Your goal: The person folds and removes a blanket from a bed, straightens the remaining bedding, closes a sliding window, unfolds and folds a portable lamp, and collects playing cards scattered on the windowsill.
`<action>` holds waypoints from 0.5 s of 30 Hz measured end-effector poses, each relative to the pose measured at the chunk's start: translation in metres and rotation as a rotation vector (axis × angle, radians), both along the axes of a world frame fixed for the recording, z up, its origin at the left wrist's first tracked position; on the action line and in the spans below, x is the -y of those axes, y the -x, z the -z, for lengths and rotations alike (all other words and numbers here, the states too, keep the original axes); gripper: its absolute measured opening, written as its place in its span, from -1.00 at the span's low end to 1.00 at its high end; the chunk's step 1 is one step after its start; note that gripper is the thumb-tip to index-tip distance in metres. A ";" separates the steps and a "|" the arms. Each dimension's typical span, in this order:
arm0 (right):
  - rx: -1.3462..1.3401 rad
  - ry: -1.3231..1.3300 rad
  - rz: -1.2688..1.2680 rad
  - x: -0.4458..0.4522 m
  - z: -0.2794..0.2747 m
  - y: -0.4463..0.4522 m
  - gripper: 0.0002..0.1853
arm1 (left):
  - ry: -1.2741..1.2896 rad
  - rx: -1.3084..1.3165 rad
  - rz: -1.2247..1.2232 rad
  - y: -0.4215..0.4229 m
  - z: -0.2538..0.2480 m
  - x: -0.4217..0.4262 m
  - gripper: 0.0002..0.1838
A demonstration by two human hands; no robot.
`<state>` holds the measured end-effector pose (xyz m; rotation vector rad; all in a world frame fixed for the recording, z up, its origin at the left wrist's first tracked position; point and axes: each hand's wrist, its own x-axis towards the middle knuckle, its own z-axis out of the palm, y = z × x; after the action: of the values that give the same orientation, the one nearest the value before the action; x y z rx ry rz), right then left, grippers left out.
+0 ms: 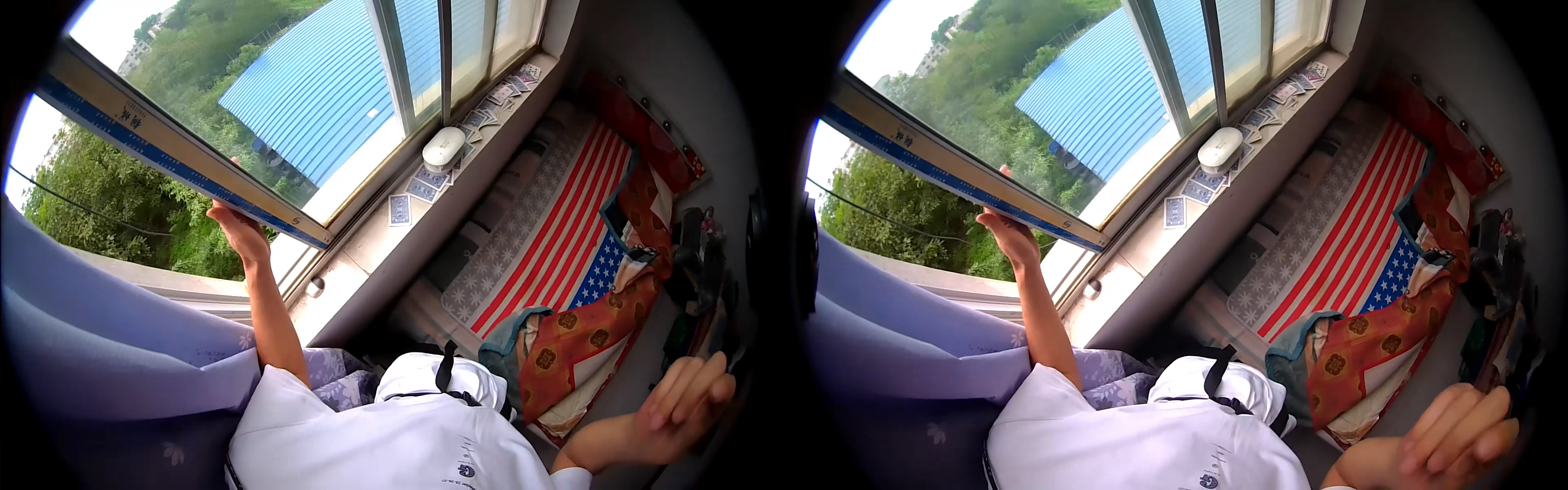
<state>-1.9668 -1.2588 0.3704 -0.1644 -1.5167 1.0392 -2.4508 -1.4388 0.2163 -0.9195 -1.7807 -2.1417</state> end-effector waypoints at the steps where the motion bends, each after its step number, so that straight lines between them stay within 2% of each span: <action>1: 0.010 0.046 -0.047 -0.005 0.004 0.005 -0.83 | 0.017 -0.087 -0.025 0.006 0.009 -0.007 -0.12; 3: 0.058 0.149 -0.095 -0.010 0.013 0.008 -0.84 | -0.104 0.008 -0.065 -0.009 -0.009 -0.025 -0.12; 9: 0.072 0.355 -0.121 -0.028 0.029 0.009 -0.84 | -0.141 0.038 -0.022 -0.004 -0.003 -0.030 -0.14; 10: 0.081 0.357 -0.149 -0.030 0.029 0.016 -0.83 | -0.199 0.034 -0.015 -0.005 -0.004 -0.037 -0.14; 15: 0.166 0.366 -0.276 -0.040 0.032 0.034 -0.78 | -0.131 0.013 0.086 0.014 0.009 -0.047 -0.20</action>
<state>-2.0010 -1.2187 0.3380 -0.3096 -1.5126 1.5552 -2.4645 -1.3921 0.2077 -0.9675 -1.6112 -2.2910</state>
